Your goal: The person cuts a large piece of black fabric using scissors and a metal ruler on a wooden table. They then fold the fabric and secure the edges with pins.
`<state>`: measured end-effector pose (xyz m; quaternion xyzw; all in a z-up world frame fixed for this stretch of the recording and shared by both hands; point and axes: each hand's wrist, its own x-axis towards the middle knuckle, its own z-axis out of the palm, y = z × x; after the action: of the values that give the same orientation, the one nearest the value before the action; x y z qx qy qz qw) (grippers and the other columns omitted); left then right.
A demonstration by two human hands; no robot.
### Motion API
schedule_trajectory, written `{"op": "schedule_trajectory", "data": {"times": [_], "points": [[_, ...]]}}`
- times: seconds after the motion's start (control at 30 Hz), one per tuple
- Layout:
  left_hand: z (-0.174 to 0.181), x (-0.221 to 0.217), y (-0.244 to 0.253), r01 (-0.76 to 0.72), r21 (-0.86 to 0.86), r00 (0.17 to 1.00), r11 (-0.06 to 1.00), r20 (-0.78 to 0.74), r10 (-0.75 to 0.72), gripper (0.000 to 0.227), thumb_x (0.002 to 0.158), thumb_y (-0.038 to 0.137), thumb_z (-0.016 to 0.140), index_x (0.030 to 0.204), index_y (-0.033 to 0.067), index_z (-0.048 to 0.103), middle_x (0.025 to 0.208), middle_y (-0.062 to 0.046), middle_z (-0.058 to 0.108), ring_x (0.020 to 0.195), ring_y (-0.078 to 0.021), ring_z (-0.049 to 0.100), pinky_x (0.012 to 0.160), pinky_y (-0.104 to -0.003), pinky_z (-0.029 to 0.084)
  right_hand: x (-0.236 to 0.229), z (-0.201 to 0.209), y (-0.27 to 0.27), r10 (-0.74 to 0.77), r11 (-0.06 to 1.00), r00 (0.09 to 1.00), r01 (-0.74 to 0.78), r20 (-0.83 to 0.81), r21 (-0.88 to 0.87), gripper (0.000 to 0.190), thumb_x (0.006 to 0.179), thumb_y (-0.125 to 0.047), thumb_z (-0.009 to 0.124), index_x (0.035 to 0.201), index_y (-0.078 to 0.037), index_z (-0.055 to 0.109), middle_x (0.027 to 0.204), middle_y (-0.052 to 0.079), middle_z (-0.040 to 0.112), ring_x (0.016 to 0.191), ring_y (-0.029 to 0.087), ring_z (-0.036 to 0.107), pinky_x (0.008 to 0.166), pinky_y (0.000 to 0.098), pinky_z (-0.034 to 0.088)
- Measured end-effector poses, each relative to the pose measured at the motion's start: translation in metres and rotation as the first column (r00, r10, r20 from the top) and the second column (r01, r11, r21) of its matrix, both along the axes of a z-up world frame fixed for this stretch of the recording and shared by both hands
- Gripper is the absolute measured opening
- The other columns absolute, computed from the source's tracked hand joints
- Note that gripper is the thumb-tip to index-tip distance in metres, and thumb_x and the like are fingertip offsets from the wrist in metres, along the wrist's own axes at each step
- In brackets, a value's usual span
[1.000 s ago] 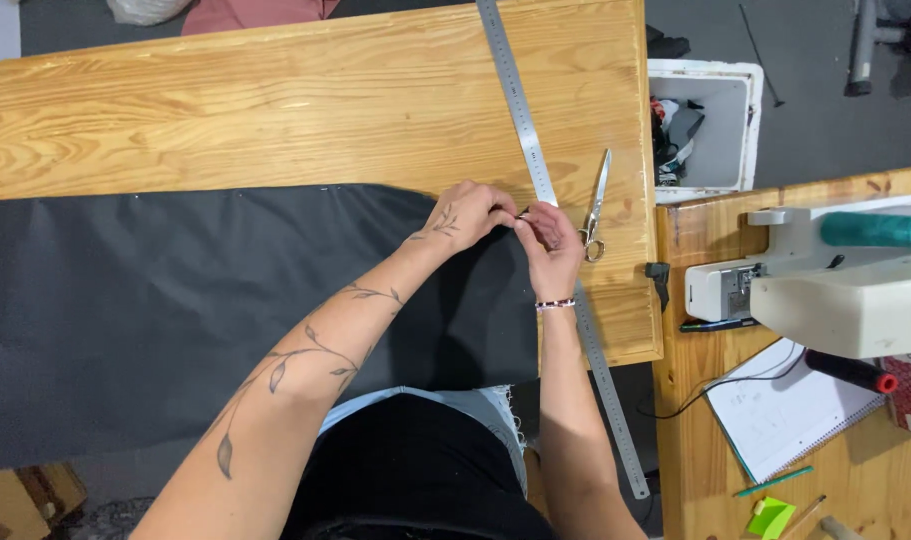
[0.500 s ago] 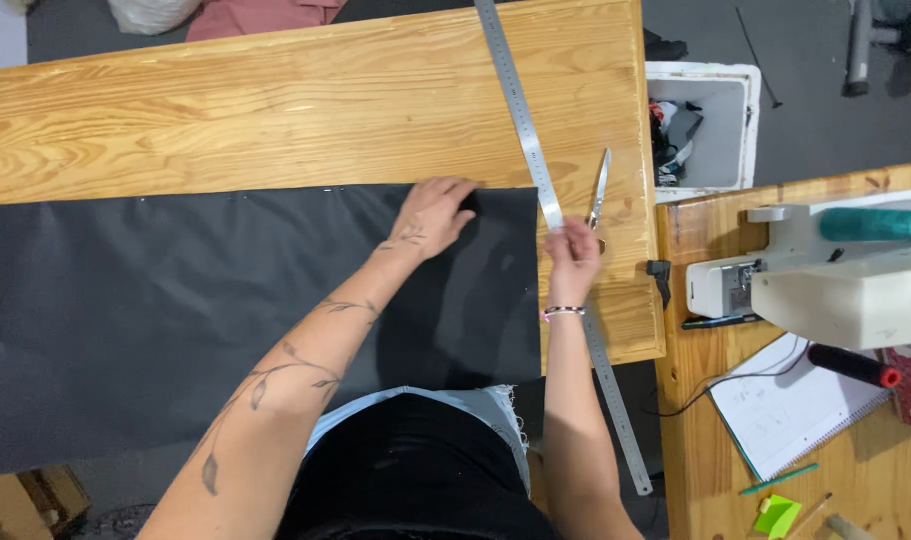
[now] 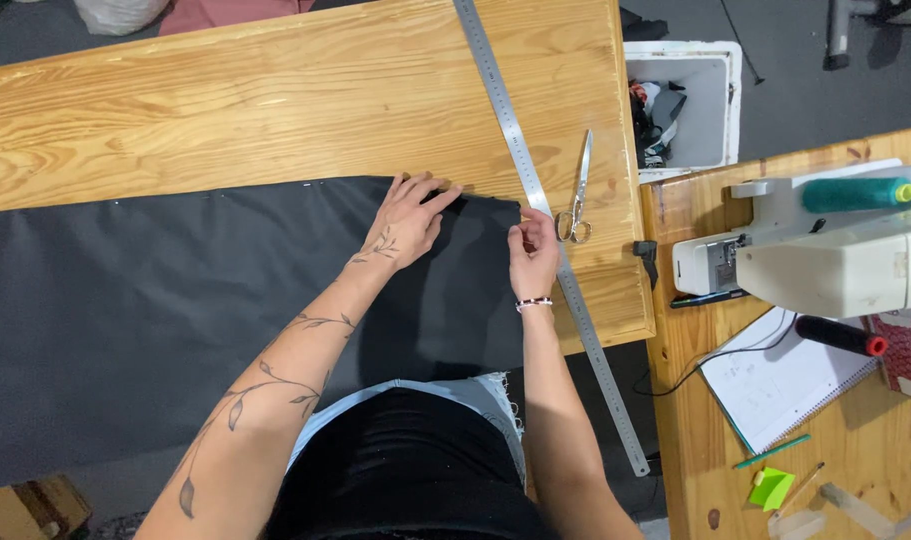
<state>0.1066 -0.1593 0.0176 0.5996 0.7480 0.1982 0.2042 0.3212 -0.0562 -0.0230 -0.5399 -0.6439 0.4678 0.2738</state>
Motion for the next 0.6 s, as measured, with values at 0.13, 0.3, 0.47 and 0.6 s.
{"op": "schedule_trajectory", "data": {"times": [0.13, 0.3, 0.47, 0.6], "points": [[0.002, -0.001, 0.000, -0.006, -0.007, 0.999, 1.000, 0.034, 0.006, 0.047, 0.096, 0.015, 0.058, 0.142, 0.0244, 0.057, 0.136, -0.011, 0.056, 0.140, -0.0375, 0.043, 0.118, -0.061, 0.024, -0.001, 0.000, 0.005, 0.077, 0.997, 0.995, -0.077, 0.063, -0.006, 0.032, 0.090, -0.008, 0.067, 0.118, -0.022, 0.066, 0.085, -0.001, 0.069, 0.076, 0.014, 0.068, 0.072, 0.0301, 0.056], [0.000, -0.001, 0.001, -0.004, -0.020, 0.998, 1.000, 0.056, 0.005, 0.050, 0.095, 0.014, 0.058, 0.144, 0.0250, 0.056, 0.137, -0.011, 0.055, 0.141, -0.0377, 0.041, 0.119, -0.061, 0.022, -0.005, 0.012, 0.012, 0.152, 0.988, 0.985, -0.152, 0.084, -0.007, 0.023, 0.087, -0.006, 0.067, 0.107, -0.017, 0.066, 0.078, 0.000, 0.066, 0.072, 0.015, 0.066, 0.069, 0.0321, 0.054], [0.001, 0.000, 0.003, -0.014, -0.022, 0.997, 1.000, 0.074, 0.016, 0.050, 0.095, 0.013, 0.058, 0.145, 0.0225, 0.055, 0.138, -0.011, 0.055, 0.142, -0.0372, 0.040, 0.120, -0.062, 0.020, -0.005, -0.021, 0.019, 0.259, 0.965, 0.965, -0.256, 0.045, -0.055, 0.012, 0.083, -0.007, 0.071, 0.094, -0.012, 0.066, 0.071, 0.004, 0.067, 0.066, 0.016, 0.063, 0.065, 0.0329, 0.053], [0.012, 0.008, 0.008, -0.002, -0.024, 0.998, 1.000, 0.057, 0.003, 0.051, 0.096, 0.015, 0.060, 0.145, 0.0220, 0.054, 0.139, -0.011, 0.054, 0.143, -0.0364, 0.039, 0.120, -0.062, 0.017, -0.011, 0.003, 0.015, 0.365, 0.930, 0.929, -0.361, 0.057, -0.061, 0.004, 0.085, -0.011, 0.070, 0.084, -0.014, 0.067, 0.067, 0.002, 0.066, 0.063, 0.015, 0.060, 0.062, 0.0307, 0.050]]}}
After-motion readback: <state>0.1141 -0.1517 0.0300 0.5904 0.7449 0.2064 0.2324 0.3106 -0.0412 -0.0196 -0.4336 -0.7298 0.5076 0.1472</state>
